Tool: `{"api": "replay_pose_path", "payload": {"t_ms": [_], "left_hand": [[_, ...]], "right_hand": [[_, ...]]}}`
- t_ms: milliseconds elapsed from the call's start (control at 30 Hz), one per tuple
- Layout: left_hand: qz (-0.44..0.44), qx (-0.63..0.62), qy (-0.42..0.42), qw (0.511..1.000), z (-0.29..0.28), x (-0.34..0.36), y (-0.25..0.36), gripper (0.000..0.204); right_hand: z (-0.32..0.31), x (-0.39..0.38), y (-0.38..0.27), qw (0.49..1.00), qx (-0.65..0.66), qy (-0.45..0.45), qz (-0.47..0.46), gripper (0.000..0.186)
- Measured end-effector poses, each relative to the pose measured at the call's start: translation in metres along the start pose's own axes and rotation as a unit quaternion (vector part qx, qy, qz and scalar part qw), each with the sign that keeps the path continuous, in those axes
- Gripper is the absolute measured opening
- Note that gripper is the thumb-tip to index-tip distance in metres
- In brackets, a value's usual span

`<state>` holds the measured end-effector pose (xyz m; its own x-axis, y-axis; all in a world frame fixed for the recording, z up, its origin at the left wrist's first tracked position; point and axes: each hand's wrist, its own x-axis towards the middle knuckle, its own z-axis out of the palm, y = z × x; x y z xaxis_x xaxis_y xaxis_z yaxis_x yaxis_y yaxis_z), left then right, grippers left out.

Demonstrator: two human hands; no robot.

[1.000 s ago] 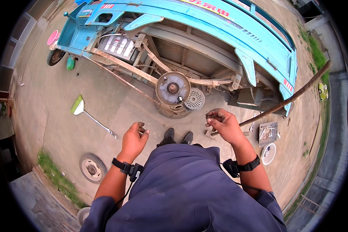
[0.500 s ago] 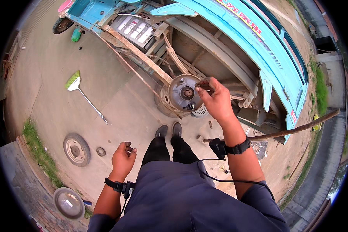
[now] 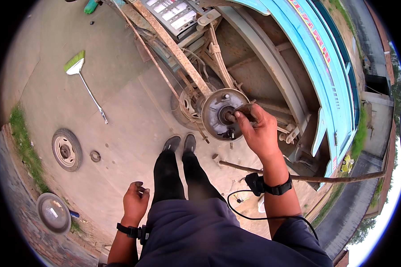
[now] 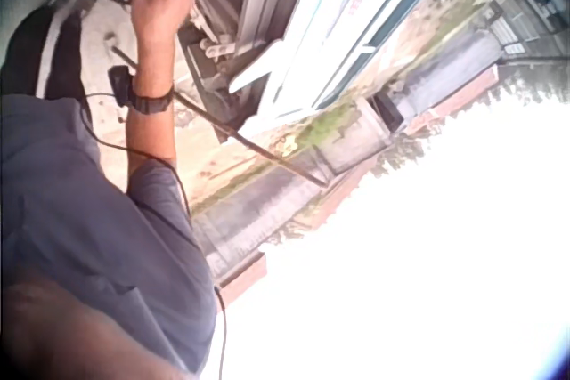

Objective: The person removes a brake shoe from a three-wheeled vehicle's wheel hub, inspects it, and reinstalls it. They then pick up a tire from the ground.

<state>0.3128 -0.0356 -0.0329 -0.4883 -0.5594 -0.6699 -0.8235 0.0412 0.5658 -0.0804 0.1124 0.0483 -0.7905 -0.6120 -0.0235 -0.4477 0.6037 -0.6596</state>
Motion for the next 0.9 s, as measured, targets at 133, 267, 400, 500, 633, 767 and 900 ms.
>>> {"api": "replay_pose_path", "payload": {"t_ms": [133,267,400,500,633,767,900], "left_hand": [[-0.013,0.005,-0.001,1.000,0.000,0.001,0.002,0.032],[-0.022,0.009,-0.003,1.000,-0.001,0.004,-0.002,0.032],[-0.026,-0.012,-0.010,1.000,-0.001,0.007,-0.007,0.031],[-0.024,-0.015,-0.010,1.000,-0.002,0.009,-0.007,0.031],[-0.027,-0.019,-0.001,0.999,-0.001,0.009,-0.010,0.031],[-0.029,-0.008,-0.002,1.000,-0.004,0.009,-0.010,0.031],[-0.035,-0.009,-0.004,0.999,-0.005,0.010,-0.008,0.031]], "right_hand": [[-0.003,0.002,-0.002,0.994,-0.092,-0.020,-0.060,0.012],[-0.012,0.013,-0.013,0.976,-0.174,-0.068,-0.109,0.011],[-0.020,0.027,-0.017,0.962,-0.188,-0.121,-0.154,0.011],[-0.025,0.034,-0.015,0.952,-0.198,-0.160,-0.171,0.012],[-0.027,0.040,-0.023,0.940,-0.215,-0.197,-0.175,0.013],[-0.027,0.043,-0.027,0.926,-0.241,-0.220,-0.189,0.016],[-0.028,0.047,-0.027,0.921,-0.243,-0.239,-0.189,0.016]]}}
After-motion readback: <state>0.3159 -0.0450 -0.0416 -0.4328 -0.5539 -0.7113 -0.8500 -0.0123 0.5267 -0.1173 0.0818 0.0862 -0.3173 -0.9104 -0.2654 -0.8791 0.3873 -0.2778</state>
